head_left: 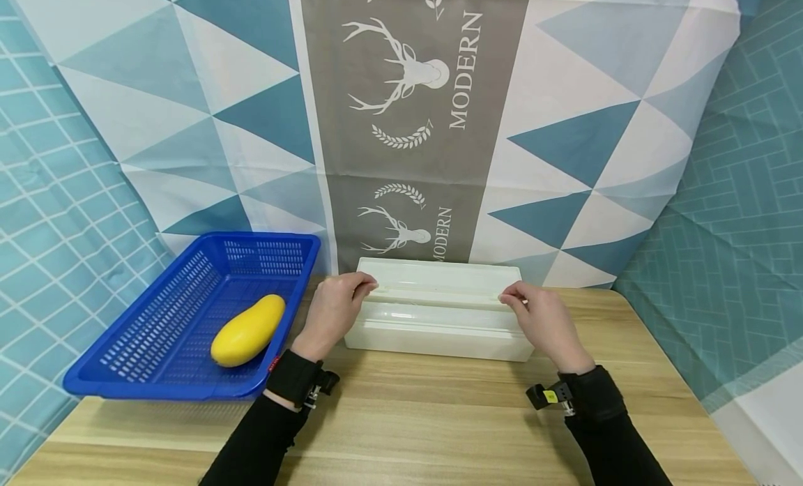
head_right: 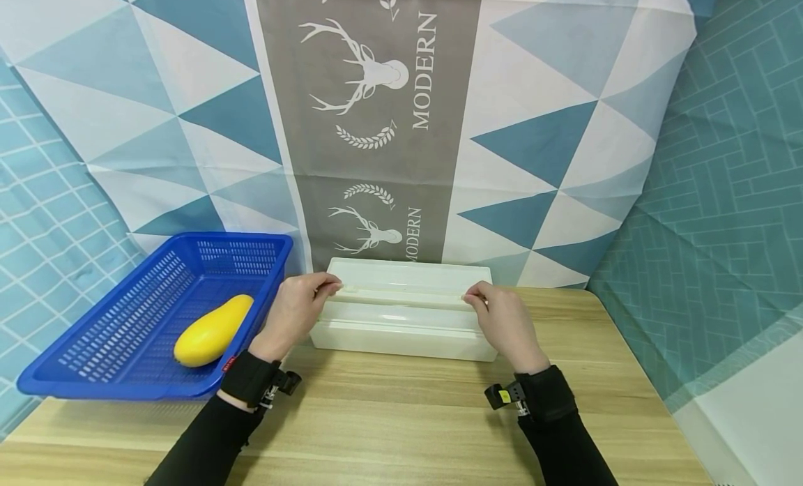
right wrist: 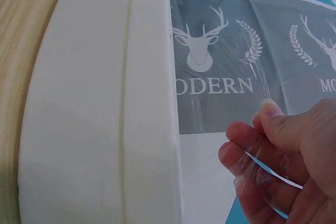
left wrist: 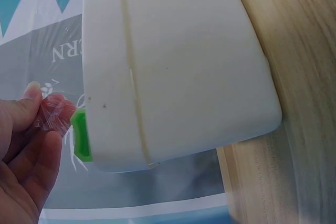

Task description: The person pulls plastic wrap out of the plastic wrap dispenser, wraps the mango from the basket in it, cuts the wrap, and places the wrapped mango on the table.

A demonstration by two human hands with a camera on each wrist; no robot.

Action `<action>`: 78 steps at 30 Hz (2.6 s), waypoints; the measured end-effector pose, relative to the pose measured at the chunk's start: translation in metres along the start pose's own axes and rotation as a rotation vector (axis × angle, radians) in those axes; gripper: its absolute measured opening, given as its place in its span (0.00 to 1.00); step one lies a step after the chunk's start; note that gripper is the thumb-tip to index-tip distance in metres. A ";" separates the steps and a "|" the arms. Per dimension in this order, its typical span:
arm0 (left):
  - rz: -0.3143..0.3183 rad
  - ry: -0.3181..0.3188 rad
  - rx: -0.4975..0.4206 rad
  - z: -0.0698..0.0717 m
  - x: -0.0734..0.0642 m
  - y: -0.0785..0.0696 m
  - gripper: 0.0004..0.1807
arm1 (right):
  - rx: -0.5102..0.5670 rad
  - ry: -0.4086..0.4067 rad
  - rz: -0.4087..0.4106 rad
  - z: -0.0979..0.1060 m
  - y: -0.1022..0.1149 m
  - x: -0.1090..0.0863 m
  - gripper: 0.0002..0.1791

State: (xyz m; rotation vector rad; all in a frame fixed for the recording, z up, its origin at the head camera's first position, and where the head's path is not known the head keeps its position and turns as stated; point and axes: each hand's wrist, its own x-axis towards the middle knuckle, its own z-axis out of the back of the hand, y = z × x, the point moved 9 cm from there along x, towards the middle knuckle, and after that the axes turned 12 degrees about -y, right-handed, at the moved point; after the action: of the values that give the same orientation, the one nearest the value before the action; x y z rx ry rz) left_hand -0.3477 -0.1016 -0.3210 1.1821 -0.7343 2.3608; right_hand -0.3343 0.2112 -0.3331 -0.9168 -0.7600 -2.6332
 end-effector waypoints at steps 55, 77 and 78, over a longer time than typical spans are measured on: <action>-0.113 -0.138 -0.022 0.031 0.011 -0.021 0.08 | 0.006 -0.125 0.081 0.032 0.025 0.001 0.08; -0.109 -0.167 -0.057 0.042 0.015 -0.026 0.08 | 0.017 -0.187 0.132 0.046 0.036 0.003 0.07; -0.107 -0.168 -0.061 0.042 0.016 -0.027 0.08 | 0.017 -0.190 0.136 0.047 0.036 0.003 0.06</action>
State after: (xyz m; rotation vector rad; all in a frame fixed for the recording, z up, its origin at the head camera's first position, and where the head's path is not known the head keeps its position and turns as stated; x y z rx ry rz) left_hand -0.3161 -0.1047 -0.2797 1.3702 -0.7707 2.1569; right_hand -0.2986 0.2063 -0.2861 -1.1828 -0.7341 -2.4438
